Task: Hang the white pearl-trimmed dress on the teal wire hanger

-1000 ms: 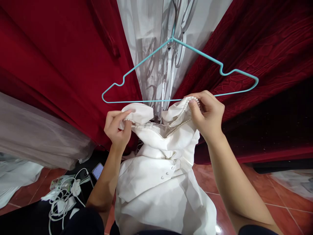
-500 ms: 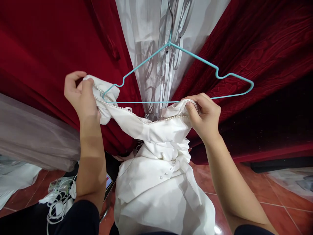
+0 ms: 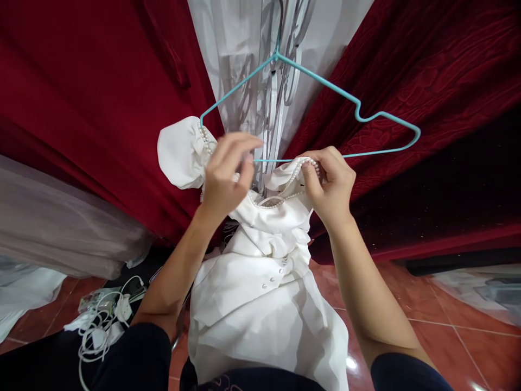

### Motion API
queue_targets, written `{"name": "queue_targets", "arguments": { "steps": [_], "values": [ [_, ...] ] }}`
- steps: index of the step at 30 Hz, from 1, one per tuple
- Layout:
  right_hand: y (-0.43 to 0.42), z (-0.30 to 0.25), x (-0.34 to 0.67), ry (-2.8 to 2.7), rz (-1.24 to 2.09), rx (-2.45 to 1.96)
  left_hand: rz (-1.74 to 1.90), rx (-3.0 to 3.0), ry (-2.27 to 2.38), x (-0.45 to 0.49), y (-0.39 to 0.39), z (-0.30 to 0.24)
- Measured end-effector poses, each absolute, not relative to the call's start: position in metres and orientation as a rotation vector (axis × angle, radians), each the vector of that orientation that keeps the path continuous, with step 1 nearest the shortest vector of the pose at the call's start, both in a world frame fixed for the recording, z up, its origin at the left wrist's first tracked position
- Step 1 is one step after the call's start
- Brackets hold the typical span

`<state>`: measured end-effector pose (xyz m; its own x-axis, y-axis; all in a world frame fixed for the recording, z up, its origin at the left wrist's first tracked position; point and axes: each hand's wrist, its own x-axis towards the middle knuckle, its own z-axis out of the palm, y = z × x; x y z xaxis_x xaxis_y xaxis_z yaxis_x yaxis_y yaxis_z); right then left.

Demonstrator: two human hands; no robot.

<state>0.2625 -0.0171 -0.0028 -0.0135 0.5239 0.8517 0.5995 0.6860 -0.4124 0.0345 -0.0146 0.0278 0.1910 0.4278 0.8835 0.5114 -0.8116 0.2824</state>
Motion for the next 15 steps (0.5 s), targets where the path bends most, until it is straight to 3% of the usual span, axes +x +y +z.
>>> {"name": "queue_targets", "arguments": {
  "steps": [4,11,15],
  "values": [
    [-0.019,-0.007,0.261,-1.674,-0.084,-0.881,-1.445,-2.539,-1.121,0.059,-0.016,0.004],
    [-0.026,-0.018,0.284,-1.235,-0.424,-0.837,-1.492,-2.548,-1.221,0.063,-0.021,0.013],
    [-0.006,-0.008,0.345,-1.032,-0.354,-0.793,-1.466,-2.564,-1.261,0.059,-0.025,0.018]
  ]
}}
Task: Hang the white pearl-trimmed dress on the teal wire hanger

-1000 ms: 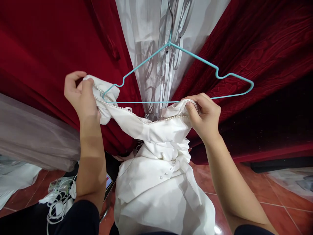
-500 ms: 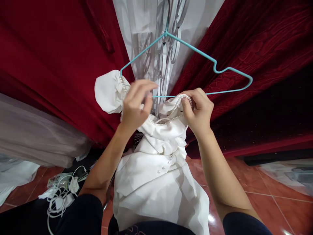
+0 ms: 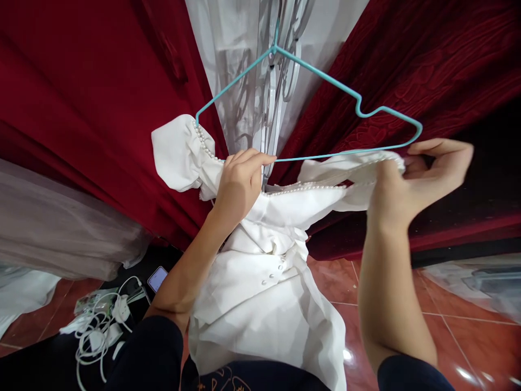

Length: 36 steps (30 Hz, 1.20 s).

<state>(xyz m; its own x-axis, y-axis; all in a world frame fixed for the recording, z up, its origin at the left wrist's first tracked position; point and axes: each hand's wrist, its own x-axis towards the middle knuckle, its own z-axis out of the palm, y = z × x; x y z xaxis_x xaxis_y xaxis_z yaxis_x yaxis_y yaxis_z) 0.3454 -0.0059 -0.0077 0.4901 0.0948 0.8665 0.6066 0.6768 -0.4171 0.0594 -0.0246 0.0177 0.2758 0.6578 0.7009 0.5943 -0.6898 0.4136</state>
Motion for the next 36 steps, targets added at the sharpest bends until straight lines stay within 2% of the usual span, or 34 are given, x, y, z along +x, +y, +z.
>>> {"name": "queue_targets", "arguments": {
  "steps": [4,10,13,15,16,19,23,27,31,34,36],
  "values": [
    [0.008,0.032,0.382,-1.115,-0.343,-0.78,1.364,2.442,1.216,0.059,-0.026,0.021],
    [0.009,0.104,0.323,-1.283,-0.195,-1.047,1.3,2.464,1.272,0.058,-0.026,0.024],
    [0.005,0.123,0.296,-1.323,0.304,-1.167,1.298,2.485,1.293,0.055,-0.027,0.022],
    [-0.002,0.123,0.288,-1.279,0.551,-0.994,1.311,2.496,1.299,0.053,-0.027,0.021],
    [-0.007,0.119,0.285,-1.246,0.532,-0.842,1.317,2.502,1.299,0.052,-0.027,0.021],
    [-0.022,0.087,0.275,-1.236,0.196,-0.511,1.322,2.515,1.292,0.05,-0.029,0.022],
    [-0.029,0.022,0.258,-1.927,0.001,-0.801,1.35,2.529,1.26,0.049,-0.031,0.02],
    [-0.023,-0.018,0.246,-1.934,-0.376,-0.958,1.51,2.577,1.083,0.048,-0.03,0.005],
    [-0.02,-0.021,0.232,-1.792,-0.387,-0.954,1.921,2.439,1.011,0.042,-0.028,-0.003],
    [-0.021,-0.019,0.224,-1.754,-0.39,-0.924,2.372,2.229,1.239,0.022,-0.013,0.005],
    [-0.022,-0.019,0.223,-1.766,-0.378,-0.907,2.435,2.194,1.395,0.001,0.005,0.011]
  ]
}}
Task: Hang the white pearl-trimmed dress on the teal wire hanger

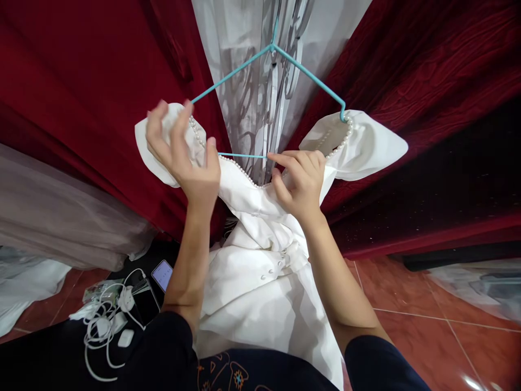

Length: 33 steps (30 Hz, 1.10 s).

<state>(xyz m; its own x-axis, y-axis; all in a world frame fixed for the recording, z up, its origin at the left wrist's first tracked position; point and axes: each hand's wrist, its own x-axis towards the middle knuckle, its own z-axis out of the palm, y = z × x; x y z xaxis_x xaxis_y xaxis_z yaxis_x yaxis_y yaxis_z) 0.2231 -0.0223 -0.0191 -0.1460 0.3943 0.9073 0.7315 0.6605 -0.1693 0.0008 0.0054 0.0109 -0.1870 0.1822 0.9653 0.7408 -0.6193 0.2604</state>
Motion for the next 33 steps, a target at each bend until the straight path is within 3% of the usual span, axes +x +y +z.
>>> {"name": "queue_targets", "arguments": {
  "steps": [6,11,16,21,24,29,33],
  "values": [
    [-0.022,-0.017,0.239,-1.792,-0.416,-0.897,-1.827,-1.855,-1.331,-0.047,0.043,0.022],
    [-0.02,-0.013,0.245,-1.794,-0.414,-0.871,-2.027,-1.669,-1.561,-0.075,0.044,0.035],
    [-0.014,-0.016,0.241,-1.776,-0.416,-0.911,-2.168,-1.555,-1.927,-0.096,0.03,0.01],
    [-0.015,-0.017,0.239,-1.757,-0.285,-0.823,-1.746,-2.062,-2.132,-0.082,-0.007,-0.032],
    [-0.018,-0.016,0.238,-1.76,-0.226,-0.818,-1.455,-2.522,-1.864,-0.057,-0.026,-0.037],
    [-0.019,-0.016,0.233,-1.746,-0.235,-0.777,-1.779,-2.416,-0.968,-0.001,-0.043,-0.009],
    [-0.023,-0.02,0.222,-1.741,-0.222,-0.87,-1.736,-2.173,-1.02,0.025,-0.039,0.007]
  ]
}}
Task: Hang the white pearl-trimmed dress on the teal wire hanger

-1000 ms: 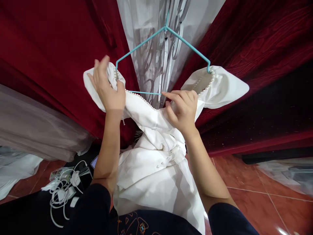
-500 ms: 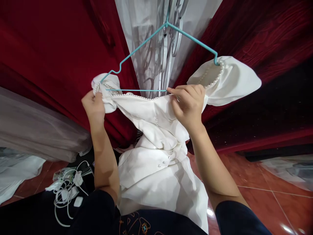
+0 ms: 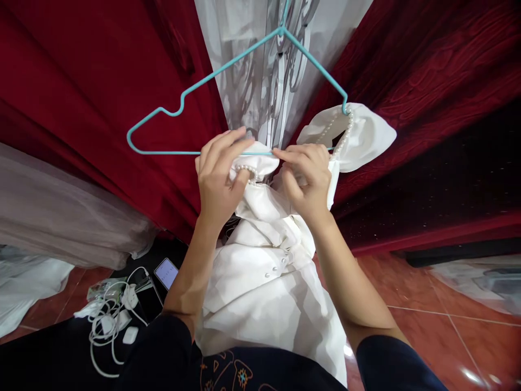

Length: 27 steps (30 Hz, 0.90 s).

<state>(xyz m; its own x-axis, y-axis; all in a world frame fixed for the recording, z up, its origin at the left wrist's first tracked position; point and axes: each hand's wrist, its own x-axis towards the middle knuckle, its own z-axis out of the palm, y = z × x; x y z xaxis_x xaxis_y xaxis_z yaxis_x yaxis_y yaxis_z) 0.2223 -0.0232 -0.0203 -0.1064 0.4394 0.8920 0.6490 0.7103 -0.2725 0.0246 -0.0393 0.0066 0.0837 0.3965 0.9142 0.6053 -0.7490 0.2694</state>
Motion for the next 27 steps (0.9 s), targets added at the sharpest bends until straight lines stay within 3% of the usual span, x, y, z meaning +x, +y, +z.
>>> {"name": "queue_targets", "arguments": {
  "steps": [3,6,12,23,27],
  "values": [
    [-0.03,-0.022,0.214,-1.78,-0.235,-0.976,-1.604,-2.241,-1.247,0.025,-0.03,0.002],
    [-0.036,-0.015,0.216,-1.774,-0.226,-0.96,-1.628,-2.301,-1.175,0.021,-0.023,-0.006],
    [-0.011,0.008,0.269,-1.252,-0.589,-0.882,-1.638,-2.453,-1.054,0.018,-0.022,-0.004],
    [0.034,0.023,0.352,-0.951,-0.174,-0.822,-1.741,-2.461,-1.061,0.03,-0.019,-0.002],
    [0.048,0.022,0.353,-1.005,-0.111,-0.996,-1.738,-2.477,-1.077,0.025,-0.022,0.001]
  ]
}}
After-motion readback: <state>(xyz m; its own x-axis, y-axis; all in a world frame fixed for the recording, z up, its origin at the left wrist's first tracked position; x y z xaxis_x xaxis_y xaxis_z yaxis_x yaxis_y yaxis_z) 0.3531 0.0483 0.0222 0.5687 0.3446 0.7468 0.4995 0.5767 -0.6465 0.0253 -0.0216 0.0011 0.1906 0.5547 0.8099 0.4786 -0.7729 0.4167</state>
